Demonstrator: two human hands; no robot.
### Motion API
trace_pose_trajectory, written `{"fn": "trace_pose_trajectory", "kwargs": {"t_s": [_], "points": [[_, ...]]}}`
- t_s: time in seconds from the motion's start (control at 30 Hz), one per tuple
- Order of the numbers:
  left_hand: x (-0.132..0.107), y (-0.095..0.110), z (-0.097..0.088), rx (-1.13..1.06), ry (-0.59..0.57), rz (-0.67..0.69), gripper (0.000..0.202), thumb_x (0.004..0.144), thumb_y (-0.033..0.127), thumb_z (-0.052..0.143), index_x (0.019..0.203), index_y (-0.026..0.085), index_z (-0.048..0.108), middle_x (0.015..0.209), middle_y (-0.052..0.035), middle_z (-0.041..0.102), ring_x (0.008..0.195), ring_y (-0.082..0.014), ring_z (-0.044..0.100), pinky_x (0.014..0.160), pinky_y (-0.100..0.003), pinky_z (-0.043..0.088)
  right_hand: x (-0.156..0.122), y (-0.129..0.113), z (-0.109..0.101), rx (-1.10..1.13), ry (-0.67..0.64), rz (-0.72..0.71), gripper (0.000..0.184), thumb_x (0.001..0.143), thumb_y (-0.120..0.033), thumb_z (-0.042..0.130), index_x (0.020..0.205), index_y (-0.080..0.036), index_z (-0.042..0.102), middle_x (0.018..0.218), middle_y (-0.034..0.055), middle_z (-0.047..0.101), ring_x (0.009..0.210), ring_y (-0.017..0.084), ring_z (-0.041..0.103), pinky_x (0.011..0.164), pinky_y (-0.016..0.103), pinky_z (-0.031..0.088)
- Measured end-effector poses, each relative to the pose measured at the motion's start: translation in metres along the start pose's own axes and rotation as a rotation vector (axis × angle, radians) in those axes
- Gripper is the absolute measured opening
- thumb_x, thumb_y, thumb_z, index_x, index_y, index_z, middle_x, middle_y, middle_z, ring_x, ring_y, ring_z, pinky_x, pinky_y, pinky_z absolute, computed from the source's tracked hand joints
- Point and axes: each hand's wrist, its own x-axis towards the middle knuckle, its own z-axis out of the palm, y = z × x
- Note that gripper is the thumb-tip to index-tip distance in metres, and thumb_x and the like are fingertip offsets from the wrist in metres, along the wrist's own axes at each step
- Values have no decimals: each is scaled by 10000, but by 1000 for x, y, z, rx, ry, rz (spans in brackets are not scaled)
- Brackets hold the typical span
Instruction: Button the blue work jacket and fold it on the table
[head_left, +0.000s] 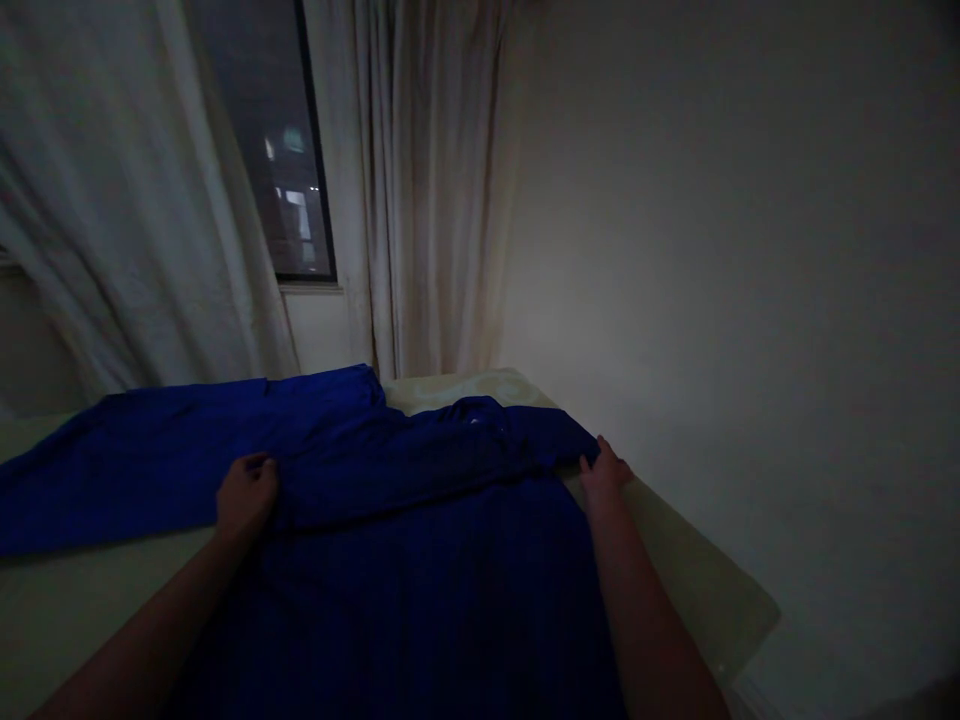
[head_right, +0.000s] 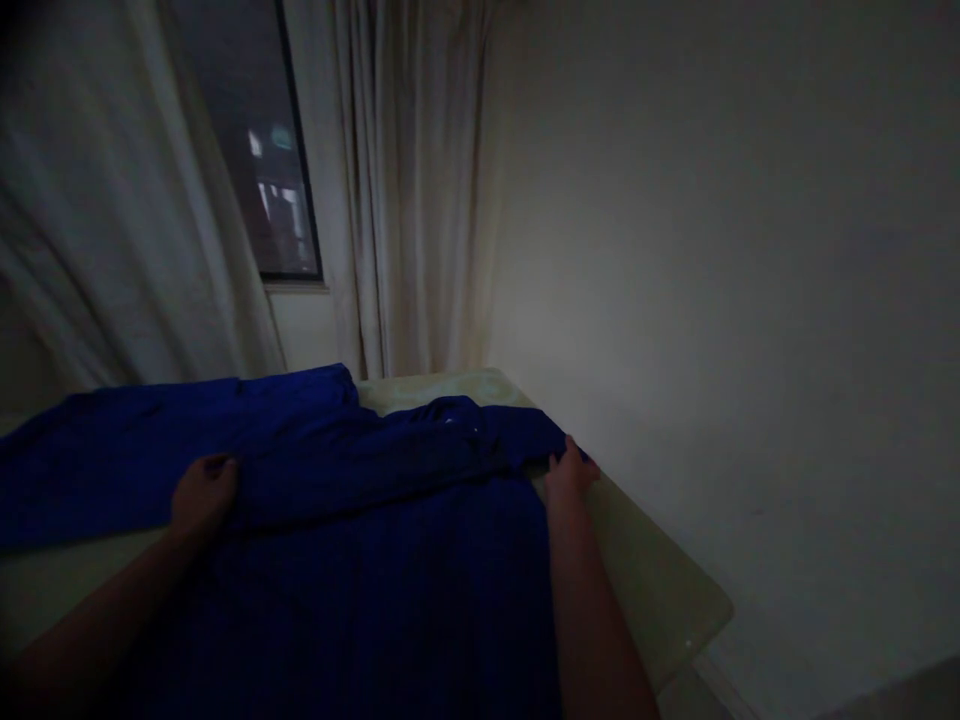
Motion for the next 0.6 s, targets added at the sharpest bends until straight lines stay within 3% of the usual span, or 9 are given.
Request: {"fn": "trace_pose_trajectory", "kwargs": {"t_s": [0.1,0.2,0.3,0.37,0.4,0.53,0.6], "points": [[-10,3,-1,-70,6,45,496,809,604,622,1112,212,603,1002,-119,741,1037,-373,723,944,-496,560,1,-14,-5,-99,55,-32,232,868,-428,646,1035,-267,637,890,89,710,884,291,733,798,470,635],[-15,5,0,-164,24,50,547,782,565,662,1184,200,594,935,-102,753,946,-315,742,923,-442,570,9,-40,-2,-179,45,-113,181,772,-289,700,944,-234,685,867,126,719,935,343,726,859,525,597],[-15,4,2,-218,37,70,563,782,536,669,1220,191,592,900,-86,747,880,-286,738,872,-405,575,4,-67,29,-194,68,-208,292,802,-259,616,1073,-201,709,1044,172,742,1087,368,696,929,533,563],[-15,2,3,-245,40,84,587,782,551,677,1232,184,594,951,-97,747,874,-275,734,844,-384,576,-20,-75,63,-215,-18,-346,370,832,-249,557,1166,-178,700,1148,168,737,1137,335,676,995,486,544],[-14,2,3,-257,38,90,601,782,567,681,1235,183,595,994,-107,746,888,-273,733,843,-378,575,-38,-75,80,-250,-148,-461,398,839,-239,544,1197,-159,698,1172,166,736,1132,317,676,1021,463,535],[-14,2,2,-273,21,111,592,857,650,591,1232,193,622,1105,-123,739,1010,-284,713,931,-394,556,-122,-50,124,-504,-956,-836,559,814,-149,563,1363,-153,663,1316,158,707,1183,281,658,1096,427,490],[-13,2,3,-284,14,116,567,925,664,470,1180,192,653,1136,-129,739,1091,-295,690,1001,-410,528,-149,-37,127,-604,-1144,-919,661,835,-97,531,1488,-188,586,1418,143,659,1255,266,628,1137,430,452]]}}
